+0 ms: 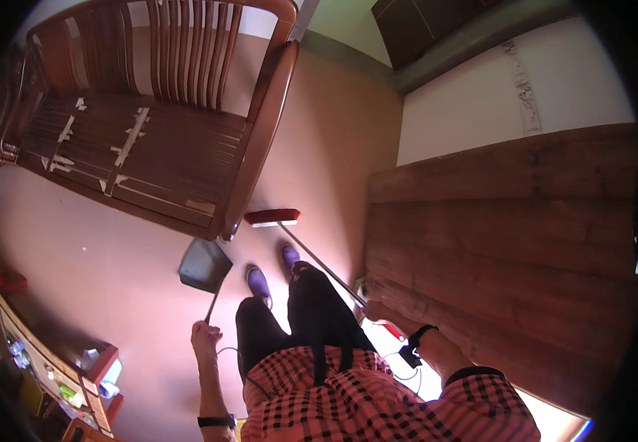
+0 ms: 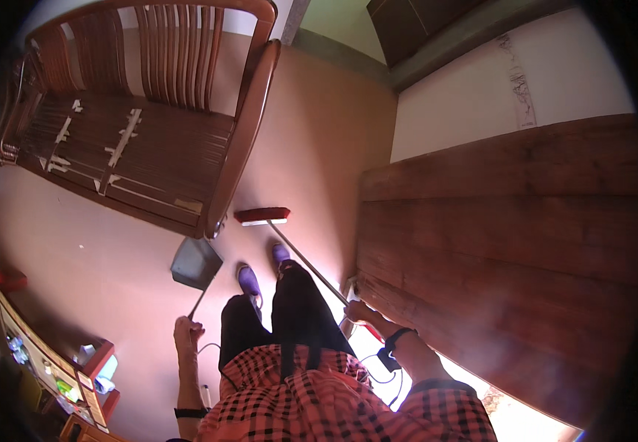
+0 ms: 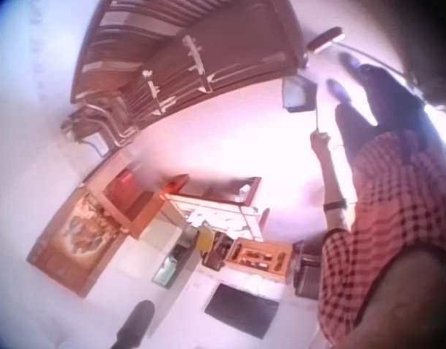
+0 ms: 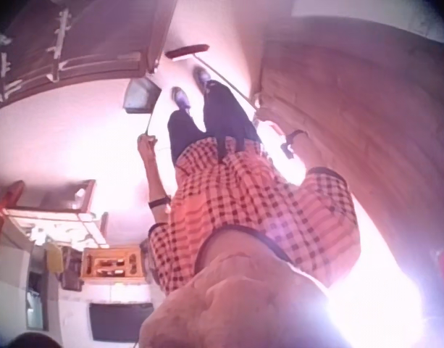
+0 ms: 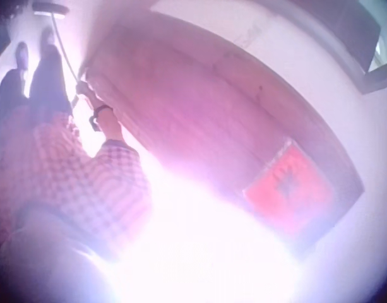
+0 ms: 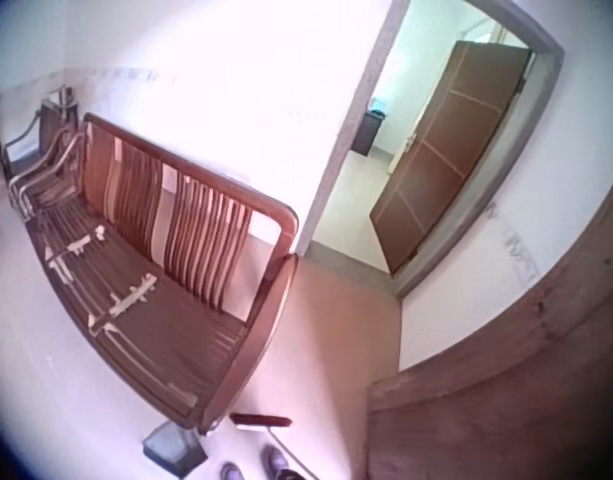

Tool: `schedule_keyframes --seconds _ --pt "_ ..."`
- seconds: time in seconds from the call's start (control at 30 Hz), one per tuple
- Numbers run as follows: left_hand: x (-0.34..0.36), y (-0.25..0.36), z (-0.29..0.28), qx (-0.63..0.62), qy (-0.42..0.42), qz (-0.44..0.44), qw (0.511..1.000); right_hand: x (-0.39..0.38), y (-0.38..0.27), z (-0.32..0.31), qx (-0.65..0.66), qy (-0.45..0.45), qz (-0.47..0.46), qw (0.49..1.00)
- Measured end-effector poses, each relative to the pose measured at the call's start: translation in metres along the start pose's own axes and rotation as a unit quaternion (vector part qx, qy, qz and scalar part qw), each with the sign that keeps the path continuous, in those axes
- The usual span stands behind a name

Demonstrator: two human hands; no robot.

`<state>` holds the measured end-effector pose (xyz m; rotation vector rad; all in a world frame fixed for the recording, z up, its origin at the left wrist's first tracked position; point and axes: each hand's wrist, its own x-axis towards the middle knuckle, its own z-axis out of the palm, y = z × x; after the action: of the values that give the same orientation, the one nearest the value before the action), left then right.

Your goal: Sweeping the floor with a broom and dustpan.

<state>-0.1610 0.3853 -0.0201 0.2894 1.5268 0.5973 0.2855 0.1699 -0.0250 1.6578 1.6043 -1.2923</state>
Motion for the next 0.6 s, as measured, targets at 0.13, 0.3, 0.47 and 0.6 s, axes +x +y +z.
schedule_keyframes --seconds 0.13,0.3,0.47,0.6 --pt "-0.009 0.010 0.023 0.028 -0.015 0.019 0.999 -0.049 -0.017 0.024 0.201 0.124 0.169 0.957" --pt "-0.009 0.010 0.029 0.029 -0.029 0.010 0.999 -0.046 0.010 0.026 0.208 0.124 0.231 0.942" --pt "-0.007 0.008 0.022 0.035 -0.051 0.028 0.998 0.035 0.092 -0.049 0.143 0.133 0.237 0.952" --pt "0.000 0.014 0.029 0.039 -0.061 0.015 0.997 0.055 0.121 -0.078 0.021 0.046 0.157 0.986"
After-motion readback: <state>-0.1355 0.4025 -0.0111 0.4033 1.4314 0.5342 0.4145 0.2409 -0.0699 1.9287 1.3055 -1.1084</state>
